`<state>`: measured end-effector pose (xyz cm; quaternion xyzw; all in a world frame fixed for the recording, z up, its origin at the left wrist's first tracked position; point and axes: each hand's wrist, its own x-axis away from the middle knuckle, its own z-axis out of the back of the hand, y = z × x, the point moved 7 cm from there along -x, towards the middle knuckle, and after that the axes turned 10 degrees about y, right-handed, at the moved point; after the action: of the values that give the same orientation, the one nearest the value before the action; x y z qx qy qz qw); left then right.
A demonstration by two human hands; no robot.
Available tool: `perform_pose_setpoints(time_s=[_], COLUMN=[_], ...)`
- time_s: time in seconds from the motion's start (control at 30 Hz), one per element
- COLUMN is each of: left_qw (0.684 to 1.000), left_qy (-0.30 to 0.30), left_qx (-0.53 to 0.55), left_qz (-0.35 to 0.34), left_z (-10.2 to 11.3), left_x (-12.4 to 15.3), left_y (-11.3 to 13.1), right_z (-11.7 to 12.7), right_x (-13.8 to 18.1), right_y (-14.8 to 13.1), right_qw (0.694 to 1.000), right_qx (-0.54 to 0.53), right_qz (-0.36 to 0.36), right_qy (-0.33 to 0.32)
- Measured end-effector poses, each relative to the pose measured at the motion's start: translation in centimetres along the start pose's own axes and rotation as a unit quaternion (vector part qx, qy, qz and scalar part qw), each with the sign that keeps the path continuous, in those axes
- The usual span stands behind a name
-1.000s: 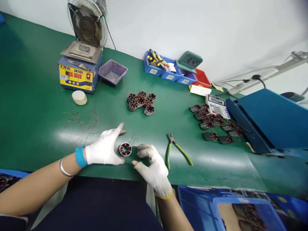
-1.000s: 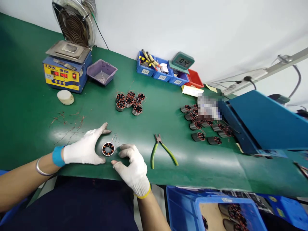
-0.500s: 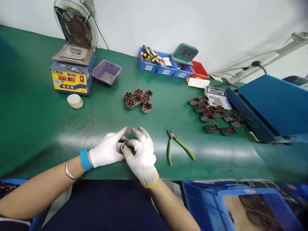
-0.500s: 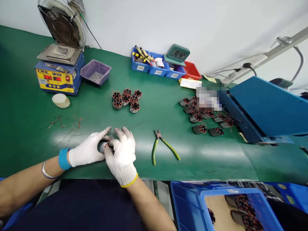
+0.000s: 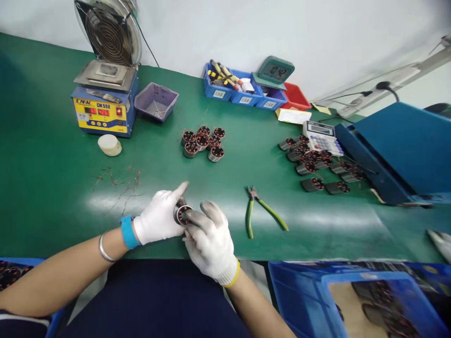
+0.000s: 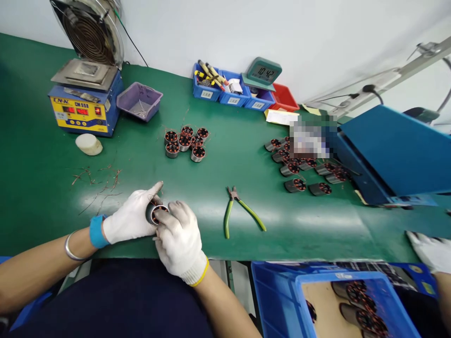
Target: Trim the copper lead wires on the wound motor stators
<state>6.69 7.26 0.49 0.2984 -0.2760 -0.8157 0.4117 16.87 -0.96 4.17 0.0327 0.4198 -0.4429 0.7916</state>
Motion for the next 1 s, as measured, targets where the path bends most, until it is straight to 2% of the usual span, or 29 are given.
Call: perform_pose_setpoints(time_s=[0.07,0.2,0.37,0.43,0.5,0.6,0.7,0.83,0.93,1.0], left_qw=[1.000,0.998,0.998,0.998,0.997,0.996,0.998,0.987,0.984,0.983], left_qy=[0.006,0.016,0.021,0.028,0.036,0.036,0.036,0.069,0.092,0.131], left_qx=[-0.025,-0.060,-0.063,-0.056,-0.061,-0.072,-0.001,0.102,0.101,0.059], left_qz=[0.003,0.009,0.019,0.022,0.022,0.030,0.051,0.107,0.118,0.118], left_z=[0.1,0.3,0.4,0.5,0.5,0.5,0.9,2.6,4.5,6.2], left_x=[0.0,0.0,-0.1,0.0,0.1,0.4,0.7,1.1,1.1,1.2], left_y=[0.3,0.7,0.6,0.3,0.1,-0.1,0.0,-1.5,-3.2,-3.8], right_z=[0.2,0.6,0.6,0.6,0.7,-0.1,-1.3,-1.6,-1.6,-1.6], right_x=[0.6,1.0,0.2,0.2,0.7,1.7,2.1,2.1,2.2,2.4], right_y=[0.2,1.0,-0.6,0.1,1.5,3.2,3.2,3.1,3.4,3.5], right_qw=[1.000,0.995,0.997,0.996,0.991,0.980,0.978,0.977,0.974,0.974], right_qx=[0.005,0.009,-0.045,-0.041,-0.019,-0.005,-0.002,0.003,0.002,0.000], right_qz=[-0.010,-0.095,-0.048,-0.067,-0.122,-0.200,-0.208,-0.213,-0.225,-0.228], right_qy=[0.007,0.038,0.033,0.035,0.049,0.024,-0.020,-0.021,-0.009,-0.004])
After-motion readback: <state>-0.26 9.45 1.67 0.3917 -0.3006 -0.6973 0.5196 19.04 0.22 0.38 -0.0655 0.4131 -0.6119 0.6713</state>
